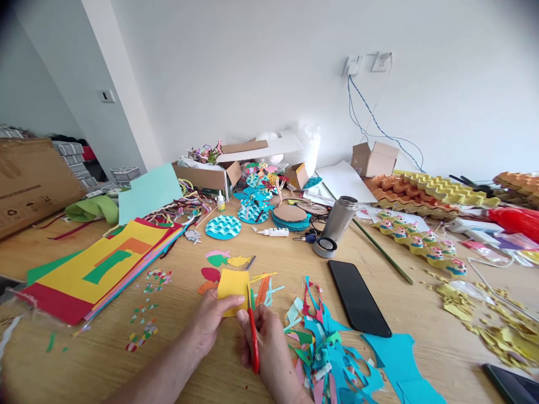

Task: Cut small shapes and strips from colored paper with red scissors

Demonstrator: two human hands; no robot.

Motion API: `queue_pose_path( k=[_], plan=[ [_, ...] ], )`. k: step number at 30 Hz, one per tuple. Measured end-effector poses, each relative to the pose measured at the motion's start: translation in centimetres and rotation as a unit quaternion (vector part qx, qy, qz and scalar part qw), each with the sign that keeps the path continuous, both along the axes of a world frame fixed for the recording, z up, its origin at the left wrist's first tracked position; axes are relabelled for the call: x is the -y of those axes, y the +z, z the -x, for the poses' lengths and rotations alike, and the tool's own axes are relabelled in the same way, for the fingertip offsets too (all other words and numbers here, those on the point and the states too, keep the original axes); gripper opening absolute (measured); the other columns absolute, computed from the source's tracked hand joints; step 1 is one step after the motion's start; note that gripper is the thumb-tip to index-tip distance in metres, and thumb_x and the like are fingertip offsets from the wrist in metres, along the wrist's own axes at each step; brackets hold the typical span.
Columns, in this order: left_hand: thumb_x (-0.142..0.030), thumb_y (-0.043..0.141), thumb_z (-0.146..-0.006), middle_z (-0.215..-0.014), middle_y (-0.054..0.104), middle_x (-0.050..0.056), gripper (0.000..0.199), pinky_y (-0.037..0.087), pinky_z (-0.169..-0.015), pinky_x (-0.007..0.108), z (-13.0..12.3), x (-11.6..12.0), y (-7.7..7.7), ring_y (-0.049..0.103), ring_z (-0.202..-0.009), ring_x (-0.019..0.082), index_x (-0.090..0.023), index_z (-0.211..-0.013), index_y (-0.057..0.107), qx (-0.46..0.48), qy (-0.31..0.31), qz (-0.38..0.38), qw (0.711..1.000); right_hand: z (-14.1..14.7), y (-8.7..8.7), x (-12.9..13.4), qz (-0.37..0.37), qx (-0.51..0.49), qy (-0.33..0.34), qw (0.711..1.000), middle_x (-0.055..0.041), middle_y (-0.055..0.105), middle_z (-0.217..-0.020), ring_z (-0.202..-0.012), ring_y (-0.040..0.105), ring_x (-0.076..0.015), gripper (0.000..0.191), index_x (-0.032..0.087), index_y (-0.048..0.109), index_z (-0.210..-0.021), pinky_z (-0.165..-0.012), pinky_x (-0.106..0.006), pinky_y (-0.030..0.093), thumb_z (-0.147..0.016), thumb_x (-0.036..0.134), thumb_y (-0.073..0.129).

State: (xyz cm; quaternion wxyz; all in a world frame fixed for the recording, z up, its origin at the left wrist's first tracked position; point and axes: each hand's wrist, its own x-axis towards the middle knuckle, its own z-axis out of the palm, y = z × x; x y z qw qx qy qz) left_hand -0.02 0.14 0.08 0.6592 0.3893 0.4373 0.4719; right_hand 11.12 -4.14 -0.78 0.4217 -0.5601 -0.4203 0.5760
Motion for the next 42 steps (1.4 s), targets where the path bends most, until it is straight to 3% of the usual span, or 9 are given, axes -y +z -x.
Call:
queue_pose_path(
  k=[16, 34, 42],
  plan=[
    [-0.020, 0.068, -0.060, -0.066, 0.066, 0.002, 0.011, 0.041, -0.063, 0.025, -0.10, 0.13, 0.42, 0.055, -0.063, 0.013, -0.012, -0.067, 0.068, 0.008, -0.017, 0.027, 0.999, -0.14, 0.16, -0.30, -0.007, 0.016, -0.002, 1.000, 0.0094, 0.046, -0.033, -0.024, 0.038, -0.0052, 0.049, 0.023, 0.035, -0.068, -0.027, -0.015, 0.023, -0.068, 0.065, 0.060],
    [-0.022, 0.071, -0.059, -0.064, 0.066, 0.002, 0.012, 0.043, -0.063, 0.025, -0.14, 0.24, 0.48, 0.056, -0.062, 0.014, -0.012, -0.065, 0.068, 0.040, -0.032, 0.045, 0.998, 0.28, -0.18, -0.12, -0.009, -0.038, -0.019, 0.999, 0.0114, 0.042, -0.038, -0.025, 0.038, -0.0040, 0.052, 0.023, 0.034, -0.067, -0.026, -0.014, 0.023, -0.065, 0.067, 0.061],
    [-0.021, 0.070, -0.060, -0.062, 0.065, 0.001, 0.009, 0.042, -0.062, 0.025, 0.02, 0.28, 0.32, 0.055, -0.061, 0.013, -0.013, -0.063, 0.067, 0.033, -0.032, 0.035, 0.998, 0.11, -0.33, -0.18, -0.008, -0.013, -0.013, 1.000, 0.0095, 0.045, -0.040, -0.027, 0.041, -0.0049, 0.055, 0.022, 0.035, -0.069, -0.027, -0.014, 0.025, -0.067, 0.074, 0.052]
  ],
)
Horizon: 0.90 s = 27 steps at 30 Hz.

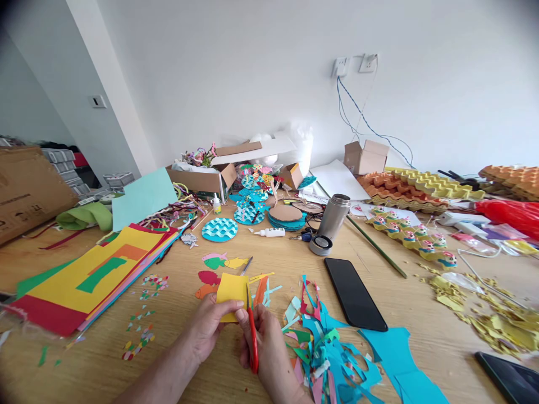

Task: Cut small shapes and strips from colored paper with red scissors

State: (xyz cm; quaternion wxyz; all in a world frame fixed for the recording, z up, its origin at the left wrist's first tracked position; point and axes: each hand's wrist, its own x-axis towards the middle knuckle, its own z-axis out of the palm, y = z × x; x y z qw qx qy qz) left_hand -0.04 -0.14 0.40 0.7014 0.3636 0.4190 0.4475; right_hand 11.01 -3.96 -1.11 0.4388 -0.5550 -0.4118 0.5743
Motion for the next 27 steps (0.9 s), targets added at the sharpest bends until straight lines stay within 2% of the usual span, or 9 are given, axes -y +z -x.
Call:
queue_pose_path(
  k=[8, 16, 22, 27],
  plan=[
    [-0.021, 0.069, -0.062, -0.062, 0.064, 0.000, 0.007, 0.041, -0.064, 0.025, -0.1, -0.1, 0.0, 0.054, -0.062, 0.013, -0.014, -0.063, 0.067, -0.004, -0.011, -0.012, 1.000, 0.1, 1.0, 0.0, 0.022, 0.004, -0.009, 1.000, 0.0093, 0.045, -0.040, -0.026, 0.042, -0.0057, 0.058, 0.021, 0.037, -0.071, -0.026, -0.014, 0.024, -0.062, 0.076, 0.053],
    [-0.021, 0.069, -0.062, -0.061, 0.064, 0.000, 0.008, 0.040, -0.063, 0.025, -0.1, 0.0, -0.1, 0.054, -0.061, 0.013, -0.014, -0.063, 0.066, -0.009, -0.012, -0.005, 1.000, 0.1, 1.1, 0.1, 0.035, -0.008, -0.012, 0.999, 0.0099, 0.045, -0.041, -0.027, 0.041, -0.0047, 0.060, 0.022, 0.036, -0.070, -0.027, -0.014, 0.026, -0.060, 0.079, 0.052],
    [-0.021, 0.065, -0.066, -0.062, 0.065, 0.002, 0.008, 0.040, -0.061, 0.025, -0.2, 0.2, -0.1, 0.055, -0.060, 0.014, -0.013, -0.065, 0.067, -0.008, -0.055, -0.023, 0.998, 0.1, 1.2, 0.0, 0.024, 0.000, -0.010, 1.000, 0.0092, 0.045, -0.039, -0.026, 0.041, -0.0055, 0.061, 0.022, 0.036, -0.070, -0.028, -0.015, 0.025, -0.060, 0.081, 0.049],
    [-0.023, 0.065, -0.066, -0.061, 0.066, 0.004, 0.009, 0.041, -0.057, 0.027, -0.3, 0.4, 0.4, 0.055, -0.053, 0.015, -0.014, -0.063, 0.066, -0.003, -0.058, -0.020, 0.998, 0.2, 1.1, 0.1, 0.016, -0.017, -0.015, 1.000, 0.0092, 0.045, -0.040, -0.027, 0.041, -0.0054, 0.060, 0.022, 0.036, -0.069, -0.028, -0.016, 0.025, -0.062, 0.080, 0.049]
  ],
)
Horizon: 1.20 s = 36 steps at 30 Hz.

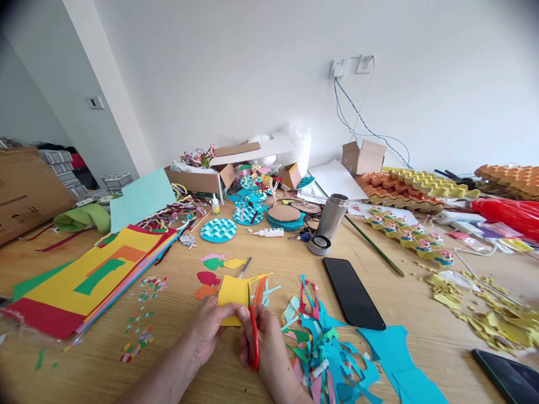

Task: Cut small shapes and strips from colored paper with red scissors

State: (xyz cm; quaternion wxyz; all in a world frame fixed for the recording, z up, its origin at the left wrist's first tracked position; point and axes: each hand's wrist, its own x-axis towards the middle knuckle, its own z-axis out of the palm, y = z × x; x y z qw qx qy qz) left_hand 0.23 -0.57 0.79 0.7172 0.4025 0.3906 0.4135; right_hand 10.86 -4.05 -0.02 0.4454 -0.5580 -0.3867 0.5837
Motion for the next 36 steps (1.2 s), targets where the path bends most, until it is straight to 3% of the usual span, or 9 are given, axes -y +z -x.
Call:
queue_pose_path(
  k=[7, 12, 18, 28, 30, 33, 36],
  plan=[
    [-0.032, 0.066, -0.069, -0.059, 0.066, 0.005, 0.019, 0.041, -0.050, 0.027, -0.3, 0.3, 0.7, 0.056, -0.048, 0.017, -0.013, -0.067, 0.070, 0.009, -0.036, -0.010, 0.999, -0.2, 0.1, 0.0, 0.006, 0.019, 0.009, 1.000, 0.0094, 0.045, -0.039, -0.028, 0.042, -0.0050, 0.061, 0.020, 0.040, -0.074, -0.029, -0.014, 0.025, -0.064, 0.080, 0.046],
    [-0.027, 0.072, -0.064, -0.065, 0.068, 0.006, 0.012, 0.044, -0.055, 0.027, -0.4, 0.4, 0.7, 0.061, -0.059, 0.019, -0.015, -0.067, 0.070, 0.010, 0.001, -0.008, 1.000, -0.3, 0.3, 0.1, 0.014, 0.004, 0.009, 1.000, 0.0101, 0.043, -0.040, -0.029, 0.041, -0.0048, 0.059, 0.020, 0.040, -0.074, -0.030, -0.015, 0.025, -0.065, 0.079, 0.047],
    [-0.039, 0.064, -0.073, -0.055, 0.064, 0.005, 0.025, 0.041, -0.045, 0.029, -0.3, 0.4, 0.7, 0.054, -0.042, 0.017, -0.015, -0.066, 0.069, 0.018, -0.053, -0.021, 0.998, -0.4, 0.1, 0.0, -0.006, 0.027, 0.000, 1.000, 0.0081, 0.048, -0.043, -0.030, 0.044, -0.0051, 0.052, 0.020, 0.041, -0.075, -0.031, -0.014, 0.024, -0.074, 0.071, 0.045],
    [-0.041, 0.071, -0.065, -0.050, 0.062, 0.005, 0.027, 0.042, -0.048, 0.031, -0.2, 0.6, 1.4, 0.055, -0.042, 0.019, -0.015, -0.073, 0.072, 0.013, -0.058, 0.017, 0.998, -0.5, 0.0, 0.0, -0.007, 0.028, 0.006, 1.000, 0.0090, 0.046, -0.039, -0.027, 0.039, -0.0052, 0.048, 0.019, 0.043, -0.077, -0.030, -0.015, 0.023, -0.078, 0.068, 0.045],
    [-0.037, 0.072, -0.064, -0.057, 0.065, 0.006, 0.023, 0.043, -0.052, 0.029, 0.0, 0.3, 1.0, 0.058, -0.050, 0.019, -0.015, -0.071, 0.072, 0.006, -0.033, 0.015, 0.999, -0.6, 0.1, 0.1, -0.010, 0.029, 0.007, 1.000, 0.0090, 0.046, -0.039, -0.026, 0.038, -0.0049, 0.048, 0.019, 0.043, -0.075, -0.030, -0.015, 0.023, -0.078, 0.067, 0.045],
    [-0.029, 0.076, -0.060, -0.071, 0.069, 0.005, 0.021, 0.044, -0.055, 0.025, 0.5, -0.6, 0.1, 0.060, -0.064, 0.016, -0.014, -0.073, 0.070, -0.015, 0.068, 0.035, 0.997, -0.6, 0.2, 0.1, -0.024, 0.033, 0.017, 0.999, 0.0088, 0.045, -0.038, -0.027, 0.038, -0.0046, 0.046, 0.020, 0.041, -0.072, -0.031, -0.015, 0.025, -0.079, 0.065, 0.045],
    [-0.027, 0.077, -0.057, -0.076, 0.068, 0.005, 0.028, 0.044, -0.052, 0.023, 1.0, -1.4, -0.4, 0.059, -0.064, 0.014, -0.013, -0.079, 0.068, -0.004, 0.142, 0.056, 0.988, -0.6, -0.4, 0.0, -0.019, 0.033, 0.050, 0.998, 0.0081, 0.047, -0.038, -0.028, 0.041, -0.0057, 0.048, 0.021, 0.039, -0.070, -0.031, -0.015, 0.027, -0.077, 0.067, 0.046]
  ],
)
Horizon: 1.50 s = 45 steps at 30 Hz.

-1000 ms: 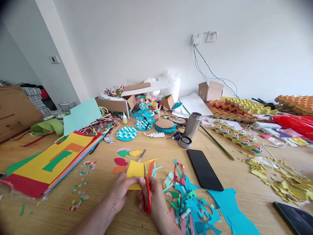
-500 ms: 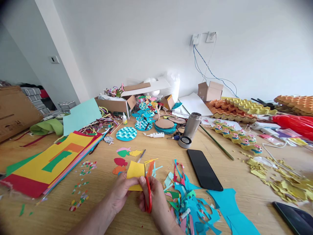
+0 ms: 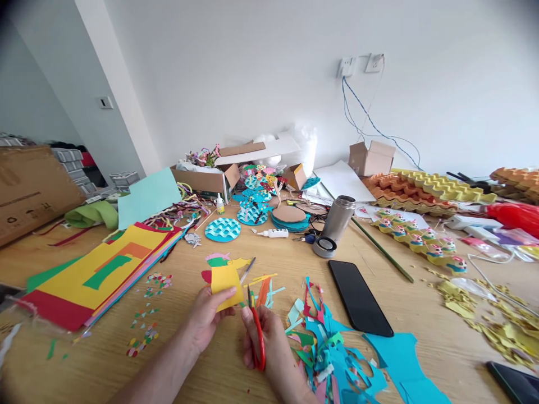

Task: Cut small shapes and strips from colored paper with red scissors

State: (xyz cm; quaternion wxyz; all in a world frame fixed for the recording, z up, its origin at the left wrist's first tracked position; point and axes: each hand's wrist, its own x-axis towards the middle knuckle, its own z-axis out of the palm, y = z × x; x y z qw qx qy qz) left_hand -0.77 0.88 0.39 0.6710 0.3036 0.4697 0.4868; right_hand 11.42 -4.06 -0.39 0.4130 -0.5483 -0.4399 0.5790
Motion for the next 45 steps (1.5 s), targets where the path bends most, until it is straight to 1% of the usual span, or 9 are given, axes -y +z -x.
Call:
queue_pose_path(
  k=[2, 5, 8, 14, 23, 29, 35, 41, 45],
  plan=[
    [-0.027, 0.077, -0.055, -0.072, 0.067, 0.004, 0.028, 0.044, -0.050, 0.023, 0.2, -0.4, 0.0, 0.057, -0.059, 0.013, -0.012, -0.077, 0.068, 0.016, 0.019, 0.002, 1.000, 0.1, -0.7, -0.2, 0.013, 0.009, 0.020, 1.000, 0.0081, 0.047, -0.037, -0.026, 0.041, -0.0062, 0.052, 0.022, 0.037, -0.068, -0.029, -0.016, 0.025, -0.072, 0.072, 0.048],
    [-0.028, 0.079, -0.052, -0.066, 0.065, 0.002, 0.028, 0.043, -0.048, 0.022, 0.4, -0.5, 0.2, 0.056, -0.054, 0.011, -0.012, -0.070, 0.067, 0.025, 0.026, 0.003, 0.999, 0.3, -1.8, -0.4, 0.018, 0.024, 0.030, 0.999, 0.0076, 0.049, -0.038, -0.024, 0.042, -0.0066, 0.057, 0.022, 0.038, -0.067, -0.027, -0.016, 0.024, -0.065, 0.077, 0.051],
    [-0.029, 0.081, -0.051, -0.067, 0.066, 0.002, 0.030, 0.043, -0.049, 0.022, 0.5, -0.6, 0.2, 0.055, -0.052, 0.010, -0.012, -0.071, 0.067, 0.042, 0.025, 0.001, 0.999, 0.3, -2.2, -0.3, 0.018, 0.021, 0.031, 0.999, 0.0072, 0.051, -0.040, -0.025, 0.044, -0.0073, 0.057, 0.021, 0.038, -0.068, -0.026, -0.016, 0.025, -0.064, 0.076, 0.052],
    [-0.026, 0.081, -0.052, -0.065, 0.065, 0.001, 0.027, 0.042, -0.051, 0.022, 0.4, -0.6, 0.1, 0.054, -0.051, 0.009, -0.012, -0.070, 0.068, 0.050, 0.019, -0.006, 0.999, 0.0, -1.5, -0.1, 0.011, 0.011, 0.051, 0.999, 0.0078, 0.051, -0.043, -0.028, 0.046, -0.0066, 0.052, 0.021, 0.036, -0.068, -0.029, -0.015, 0.028, -0.072, 0.071, 0.051],
    [-0.020, 0.075, -0.054, -0.058, 0.060, 0.000, 0.018, 0.040, -0.049, 0.022, 0.2, -0.3, 0.1, 0.051, -0.051, 0.010, -0.012, -0.066, 0.064, 0.016, 0.004, -0.029, 0.999, -0.1, -1.2, 0.0, 0.003, 0.014, 0.054, 0.998, 0.0079, 0.049, -0.040, -0.028, 0.045, -0.0060, 0.052, 0.021, 0.038, -0.068, -0.030, -0.015, 0.028, -0.071, 0.071, 0.051],
    [-0.019, 0.071, -0.055, -0.057, 0.058, 0.000, 0.014, 0.039, -0.048, 0.022, 0.2, -0.2, 0.5, 0.048, -0.051, 0.009, -0.012, -0.062, 0.061, -0.015, -0.003, -0.063, 0.998, 0.0, -1.8, -0.2, -0.007, -0.001, 0.046, 0.999, 0.0069, 0.052, -0.043, -0.028, 0.047, -0.0060, 0.053, 0.020, 0.040, -0.068, -0.029, -0.015, 0.028, -0.070, 0.071, 0.052],
    [-0.020, 0.068, -0.056, -0.057, 0.058, 0.000, 0.013, 0.040, -0.048, 0.023, 0.1, -0.2, 0.7, 0.048, -0.052, 0.010, -0.012, -0.063, 0.061, -0.060, -0.002, -0.085, 0.995, 0.0, -2.2, -0.3, -0.002, 0.006, 0.033, 0.999, 0.0064, 0.052, -0.043, -0.028, 0.047, -0.0069, 0.054, 0.020, 0.040, -0.066, -0.029, -0.015, 0.028, -0.067, 0.072, 0.055],
    [-0.020, 0.069, -0.056, -0.060, 0.059, 0.001, 0.017, 0.040, -0.048, 0.023, 0.1, -0.2, 0.7, 0.049, -0.054, 0.011, -0.012, -0.067, 0.061, -0.066, 0.005, -0.083, 0.994, 0.0, -1.7, -0.3, 0.000, 0.018, 0.039, 0.999, 0.0065, 0.050, -0.040, -0.029, 0.046, -0.0069, 0.052, 0.020, 0.041, -0.067, -0.030, -0.016, 0.027, -0.069, 0.071, 0.054],
    [-0.020, 0.069, -0.055, -0.059, 0.059, 0.000, 0.017, 0.041, -0.047, 0.022, 0.1, -0.2, 0.7, 0.048, -0.052, 0.010, -0.012, -0.067, 0.060, -0.067, 0.005, -0.086, 0.994, 0.0, -1.6, -0.2, 0.004, 0.016, 0.036, 0.999, 0.0064, 0.051, -0.043, -0.029, 0.046, -0.0065, 0.052, 0.020, 0.041, -0.066, -0.030, -0.016, 0.028, -0.069, 0.071, 0.054]
  ],
)
